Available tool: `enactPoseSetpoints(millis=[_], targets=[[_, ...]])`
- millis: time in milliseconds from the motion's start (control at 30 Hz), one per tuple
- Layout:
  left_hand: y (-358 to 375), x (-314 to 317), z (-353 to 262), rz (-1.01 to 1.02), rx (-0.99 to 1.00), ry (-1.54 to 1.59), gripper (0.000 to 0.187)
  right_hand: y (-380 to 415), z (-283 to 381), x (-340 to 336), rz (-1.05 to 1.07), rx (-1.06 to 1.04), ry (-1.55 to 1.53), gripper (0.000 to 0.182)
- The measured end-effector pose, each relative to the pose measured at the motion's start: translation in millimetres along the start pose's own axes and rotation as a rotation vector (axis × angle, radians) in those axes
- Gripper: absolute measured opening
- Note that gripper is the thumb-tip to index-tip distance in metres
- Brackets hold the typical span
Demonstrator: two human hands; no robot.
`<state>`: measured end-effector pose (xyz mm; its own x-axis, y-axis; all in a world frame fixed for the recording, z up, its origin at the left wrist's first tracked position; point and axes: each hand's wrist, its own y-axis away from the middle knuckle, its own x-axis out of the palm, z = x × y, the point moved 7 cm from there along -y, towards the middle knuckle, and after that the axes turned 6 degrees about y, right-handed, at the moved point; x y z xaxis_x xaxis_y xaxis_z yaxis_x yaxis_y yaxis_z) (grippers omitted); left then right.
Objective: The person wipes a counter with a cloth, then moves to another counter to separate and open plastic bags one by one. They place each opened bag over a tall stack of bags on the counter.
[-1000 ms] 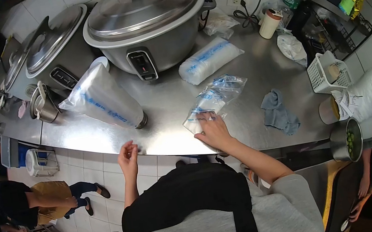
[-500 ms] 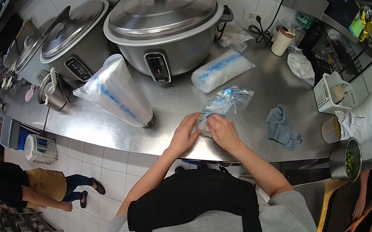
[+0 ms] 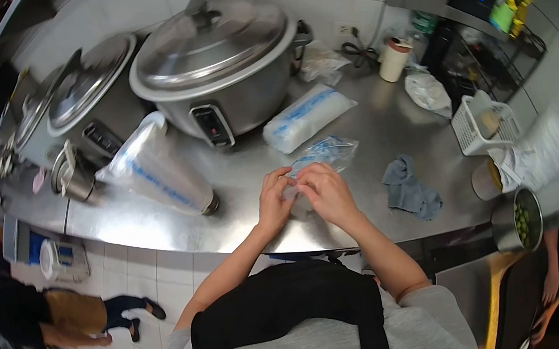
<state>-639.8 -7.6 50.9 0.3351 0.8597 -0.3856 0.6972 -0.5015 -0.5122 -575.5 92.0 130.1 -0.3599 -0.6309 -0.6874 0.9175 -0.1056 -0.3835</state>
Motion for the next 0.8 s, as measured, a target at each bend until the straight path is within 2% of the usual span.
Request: enactPoseSetpoints(millis=[33, 100, 133, 200, 233, 267, 333, 367, 400, 467, 500, 567, 600, 667, 700, 733, 767, 800], targets=[[-3.6, 7.3, 0.3, 0.03, 0.023, 0.016, 0.024, 0.0, 4.8, -9.9, -0.031, 0.022, 0.014, 0.006], [-8.6, 13.2, 2.1, 0.011, 0.048, -0.066, 0.023, 0.7, 9.0, -32.8, -0.15, 0.058, -0.226, 0.006], [-5.6, 19.0, 10.9, 0.039, 0.07, -0.048, 0.023, 1.6, 5.4, -43.9, -0.183, 0.077, -0.211, 0.006], [-1.2, 27.1, 24.6, 0.097, 0.108, -0.186, 0.024, 5.8, -5.6, -75.5, -0.417, 0.077, -0.414, 0.008], [-3.3, 37.7, 39.1, 0.278, -0.101, -0.157, 0.028, 9.8, -23.0, -86.6, -0.46, 0.172, -0.507, 0.009], [-2.0, 40.2, 41.7, 0.299, -0.087, -0.149, 0.028, 13.0, -31.2, -99.6, -0.483, 0.182, -0.498, 0.009], [3.1, 43.7, 46.5, 0.347, 0.061, -0.252, 0.037, 20.5, -54.6, -119.4, -0.563, 0.278, -0.823, 0.011], [3.7, 44.4, 55.2, 0.462, 0.045, -0.192, 0.043, 25.5, -60.1, -129.0, -0.577, 0.272, -0.815, 0.011], [-1.9, 33.7, 50.4, 0.466, 0.061, -0.187, 0.043, 30.7, -67.2, -135.5, -0.585, 0.275, -0.893, 0.012], [-5.9, 17.1, 49.4, 0.597, -0.228, 0.166, 0.054, 37.0, -71.7, -142.9, -0.603, 0.275, -0.963, 0.013], [-13.6, 5.9, 39.3, 0.602, -0.217, 0.168, 0.054, 39.5, -71.8, -145.3, -0.617, 0.281, -0.964, 0.013], [-31.2, -29.9, 21.1, 0.383, -0.354, 0.33, 0.068, 41.4, -69.8, -145.5, -0.632, 0.286, -0.968, 0.014], [-38.7, -39.3, -5.3, 0.38, -0.355, 0.328, 0.068, 37.5, -65.9, -139.4, -0.569, 0.307, -0.96, 0.013], [-61.8, -59.8, -67.3, 0.158, -0.244, 0.445, 0.081, 26.7, -55.1, -124.6, -0.482, 0.323, -0.956, 0.013], [-65.2, -58.7, -78.9, 0.137, -0.249, 0.44, 0.081, 16.2, -41.0, -111.4, -0.333, 0.267, -0.888, 0.015], [-68.7, -53.6, -100.1, 0.196, -0.096, 0.425, 0.083, 6.1, -26.2, -97.7, -0.184, 0.206, -0.817, 0.016], [-70.4, -47.0, -117.7, 0.254, 0.056, 0.403, 0.085, -2.0, -16.9, -89.4, -0.158, 0.197, -0.824, 0.016], [-72.0, -34.5, -117.9, 0.312, 0.054, 0.47, 0.084, -10.8, -1.4, -79.0, -0.073, 0.126, -0.801, 0.017]])
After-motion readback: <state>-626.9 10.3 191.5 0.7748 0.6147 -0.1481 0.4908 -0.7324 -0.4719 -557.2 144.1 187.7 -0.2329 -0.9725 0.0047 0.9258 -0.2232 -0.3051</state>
